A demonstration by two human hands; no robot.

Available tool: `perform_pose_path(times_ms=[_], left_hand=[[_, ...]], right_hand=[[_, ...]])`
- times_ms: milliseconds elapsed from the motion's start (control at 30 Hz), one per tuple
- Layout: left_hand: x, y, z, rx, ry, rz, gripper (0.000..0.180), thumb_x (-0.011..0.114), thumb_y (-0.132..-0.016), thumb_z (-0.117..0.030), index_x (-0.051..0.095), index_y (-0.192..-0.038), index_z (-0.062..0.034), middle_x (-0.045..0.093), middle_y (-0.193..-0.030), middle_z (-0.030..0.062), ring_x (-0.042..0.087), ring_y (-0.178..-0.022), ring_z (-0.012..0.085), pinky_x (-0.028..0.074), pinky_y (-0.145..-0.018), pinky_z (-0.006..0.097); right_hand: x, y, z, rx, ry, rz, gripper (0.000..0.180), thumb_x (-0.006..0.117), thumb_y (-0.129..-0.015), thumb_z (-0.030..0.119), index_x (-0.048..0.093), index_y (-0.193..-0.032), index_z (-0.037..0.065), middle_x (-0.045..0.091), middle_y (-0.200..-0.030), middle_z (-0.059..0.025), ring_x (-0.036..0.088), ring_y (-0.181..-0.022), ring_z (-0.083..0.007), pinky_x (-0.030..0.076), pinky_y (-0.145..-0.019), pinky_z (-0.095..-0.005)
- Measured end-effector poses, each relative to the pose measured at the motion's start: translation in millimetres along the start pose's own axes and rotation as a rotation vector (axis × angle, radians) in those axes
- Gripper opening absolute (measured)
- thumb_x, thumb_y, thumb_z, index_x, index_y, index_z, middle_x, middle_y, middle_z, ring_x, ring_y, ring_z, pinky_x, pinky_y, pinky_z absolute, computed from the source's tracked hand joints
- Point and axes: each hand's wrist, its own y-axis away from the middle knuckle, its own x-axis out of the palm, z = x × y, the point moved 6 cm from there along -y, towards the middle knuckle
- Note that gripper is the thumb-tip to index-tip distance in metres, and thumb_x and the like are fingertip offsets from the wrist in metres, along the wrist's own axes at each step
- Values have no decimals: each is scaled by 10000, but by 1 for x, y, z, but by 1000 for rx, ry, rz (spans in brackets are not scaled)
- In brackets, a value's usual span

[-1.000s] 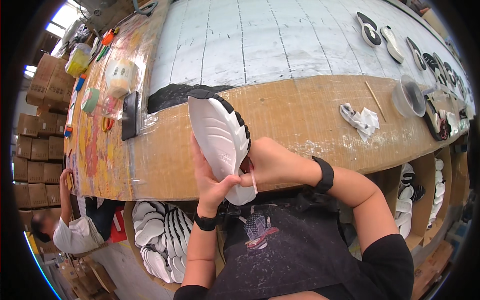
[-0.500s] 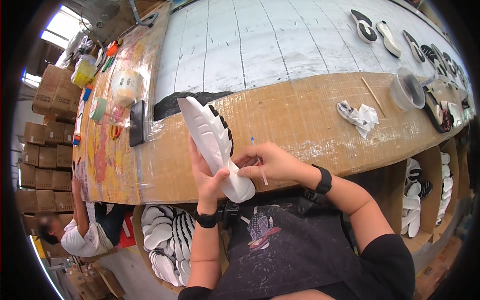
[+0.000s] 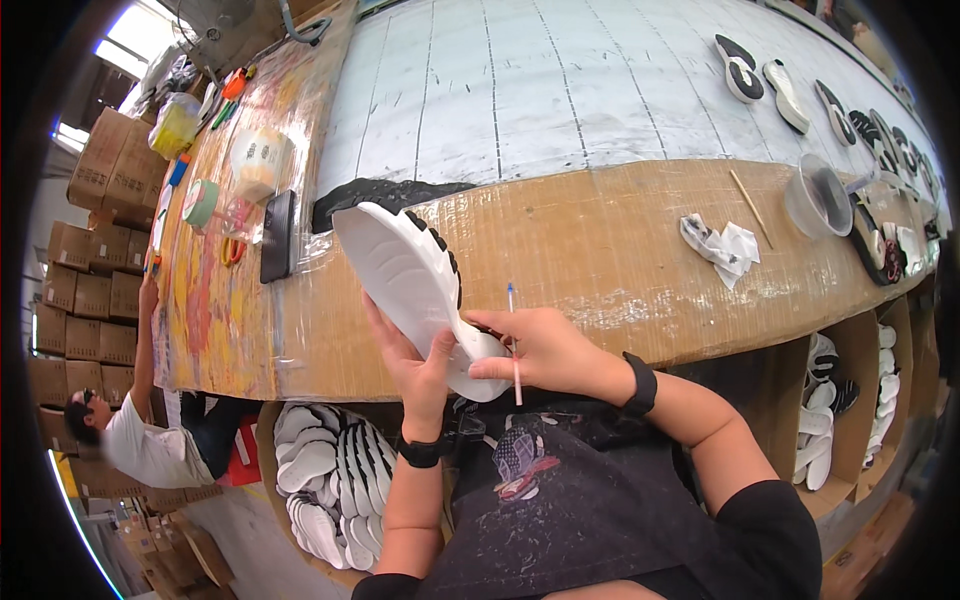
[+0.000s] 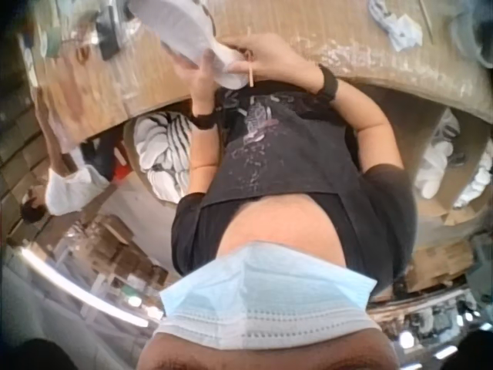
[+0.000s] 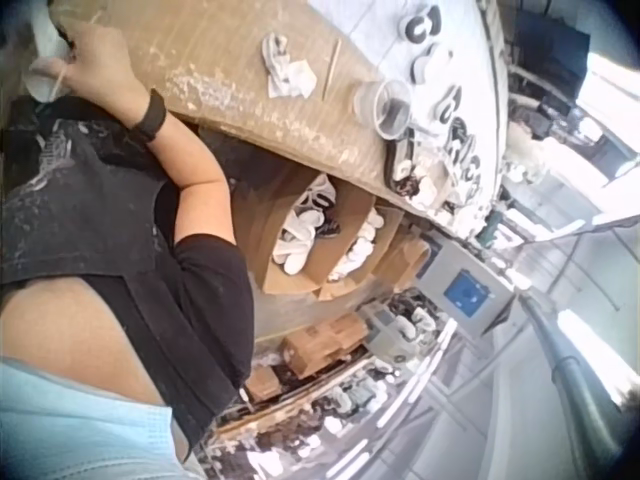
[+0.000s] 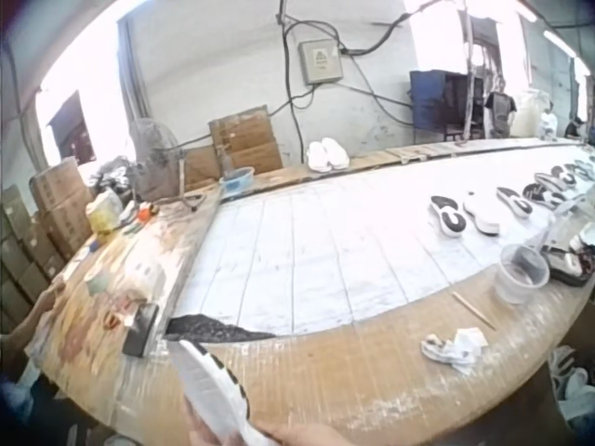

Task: The person assembles white slipper soles with black insoles at a factory workstation. They pick up a sole, place an insole inside, and stack the completed pairs on the table. The person repeats this process for multiple units, occasionally inspecting the items before stacking them.

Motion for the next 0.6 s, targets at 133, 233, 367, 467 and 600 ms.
perform_pose_path(times_ms=[133,233,367,467,600], left_hand=[[-5,8,2,-8,31,-57,883,632,-761,-15,23,-1396,-91,247,-1380,151,340,-1214,249,295,-991,369],[-9,11,3,30,59,-101,841,616,-777,-10,54,-1396,-98,311,-1351,140,391,-1177,246,331,-971,368],[-18,16,9,65,85,-136,797,614,-791,-30,91,-1389,-93,374,-1306,122,449,-1118,224,400,-911,344],[-21,17,14,68,162,-142,775,629,-790,-61,122,-1376,-82,401,-1269,116,483,-1064,201,433,-866,320],[-21,17,19,77,170,-157,746,633,-793,-74,148,-1361,-64,418,-1240,104,500,-1025,190,439,-854,315]], right_hand=[[6,-4,11,-68,277,-5,531,640,-740,420,552,-1086,27,599,-687,-162,600,-626,-296,455,-523,-352],[13,-3,18,-115,358,-68,487,654,-738,368,557,-1073,30,580,-625,-118,577,-559,-272,434,-471,-338],[18,1,26,-243,422,-193,399,650,-731,285,562,-1026,32,569,-622,-93,555,-520,-228,431,-456,-318],[23,2,29,-394,496,-297,363,647,-716,236,563,-998,23,561,-624,-76,544,-509,-210,442,-465,-302],[26,0,33,-457,608,-319,359,648,-700,217,564,-976,4,572,-642,-66,550,-519,-201,458,-489,-298]])
